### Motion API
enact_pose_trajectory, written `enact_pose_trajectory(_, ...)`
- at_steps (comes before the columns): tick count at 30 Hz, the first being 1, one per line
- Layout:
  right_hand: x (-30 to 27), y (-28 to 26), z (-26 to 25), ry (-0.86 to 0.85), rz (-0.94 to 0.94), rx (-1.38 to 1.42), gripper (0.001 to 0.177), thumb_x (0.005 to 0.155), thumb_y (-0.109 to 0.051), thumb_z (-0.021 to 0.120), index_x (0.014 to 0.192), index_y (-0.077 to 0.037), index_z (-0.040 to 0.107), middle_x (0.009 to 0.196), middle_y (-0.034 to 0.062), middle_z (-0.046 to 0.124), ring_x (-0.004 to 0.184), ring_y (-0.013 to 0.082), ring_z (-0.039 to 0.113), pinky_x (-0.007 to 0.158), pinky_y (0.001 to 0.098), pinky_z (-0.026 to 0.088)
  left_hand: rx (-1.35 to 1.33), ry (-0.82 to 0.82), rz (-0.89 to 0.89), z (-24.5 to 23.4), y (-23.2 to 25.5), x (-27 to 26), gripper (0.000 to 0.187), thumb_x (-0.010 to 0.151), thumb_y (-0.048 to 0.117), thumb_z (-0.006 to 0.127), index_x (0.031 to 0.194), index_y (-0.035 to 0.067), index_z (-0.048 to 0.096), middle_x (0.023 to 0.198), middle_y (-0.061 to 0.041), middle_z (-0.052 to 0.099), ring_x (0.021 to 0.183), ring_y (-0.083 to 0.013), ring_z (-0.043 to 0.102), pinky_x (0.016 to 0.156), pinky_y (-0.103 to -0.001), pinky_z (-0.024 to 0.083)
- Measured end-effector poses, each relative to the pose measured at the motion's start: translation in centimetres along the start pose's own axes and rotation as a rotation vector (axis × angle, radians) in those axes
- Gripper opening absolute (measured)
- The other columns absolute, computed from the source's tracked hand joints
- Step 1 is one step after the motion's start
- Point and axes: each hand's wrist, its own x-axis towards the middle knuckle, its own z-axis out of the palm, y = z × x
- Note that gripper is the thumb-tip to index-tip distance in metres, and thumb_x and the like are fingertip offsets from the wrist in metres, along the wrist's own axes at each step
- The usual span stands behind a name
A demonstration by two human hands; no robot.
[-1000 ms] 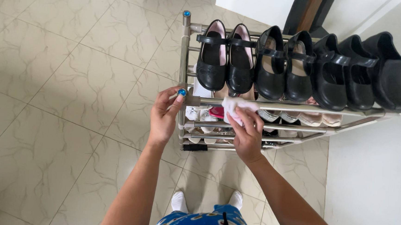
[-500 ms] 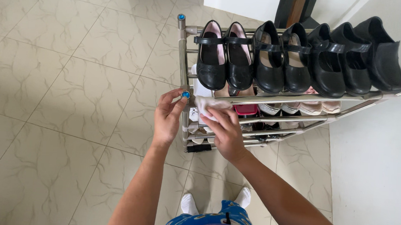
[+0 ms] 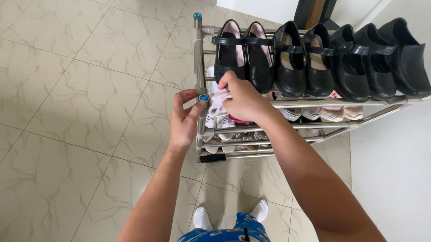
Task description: The person wipes the metal bars of a multi-tier shoe rack using a cloth. They systematically clean the horizontal bars and vertical supports across multiple levels while shoes remain on the rack.
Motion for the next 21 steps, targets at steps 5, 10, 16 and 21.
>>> enact_pose_trajectory(5,-1.7,-0.8,3.2,0.336,-0.157,-0.040,0.040,0.083,0.007,0.064,0.120,-0.006,0.055,0.109,0.0234,0.065,0.100,0.0391,0.065,0.086,0.0449,0.052,-0.018,-0.024,-0.104,-0.2,-1.0,-0.2,0.041,0.100,0.019,0.068,0.136,0.003,0.059,0.125,-0.019,0.065,0.101,-0.0185,0.064,0.085,-0.030,0.050)
enact_pose_trajectory(10,-5.5,0.9,5.4,0.492,-0.527,-0.146,0.054,0.076,0.015,0.063,0.125,-0.007,0.058,0.125,0.0117,0.066,0.111,0.0344,0.059,0.094,0.0430,0.054,-0.006,0.017,-0.023,0.2,-1.9,0.0,0.050,0.095,0.029,0.069,0.135,0.002,0.055,0.136,-0.014,0.059,0.116,-0.0209,0.062,0.095,-0.031,0.053)
enact_pose_trajectory(16,-9.0,8.6,5.1,0.683,-0.428,-0.291,0.038,0.079,0.012,0.066,0.111,-0.007,0.058,0.128,0.0142,0.051,0.121,0.0352,0.053,0.103,0.0415,0.049,0.015,-0.070,-0.294,-0.5,-2.2,0.3,0.084,0.089,0.056,0.064,0.148,0.000,0.043,0.147,-0.017,0.054,0.140,-0.0264,0.047,0.117,-0.039,0.032)
enact_pose_trajectory(21,-9.0,11.6,8.2,1.127,-0.098,0.034,0.035,0.089,0.009,0.063,0.116,-0.004,0.045,0.121,0.0164,0.041,0.119,0.0260,0.048,0.107,0.0389,0.041,-0.024,-0.094,-0.424,0.0,-1.8,0.0,0.081,0.086,0.058,0.056,0.146,0.004,0.051,0.148,-0.011,0.053,0.139,-0.0242,0.042,0.113,-0.041,0.027)
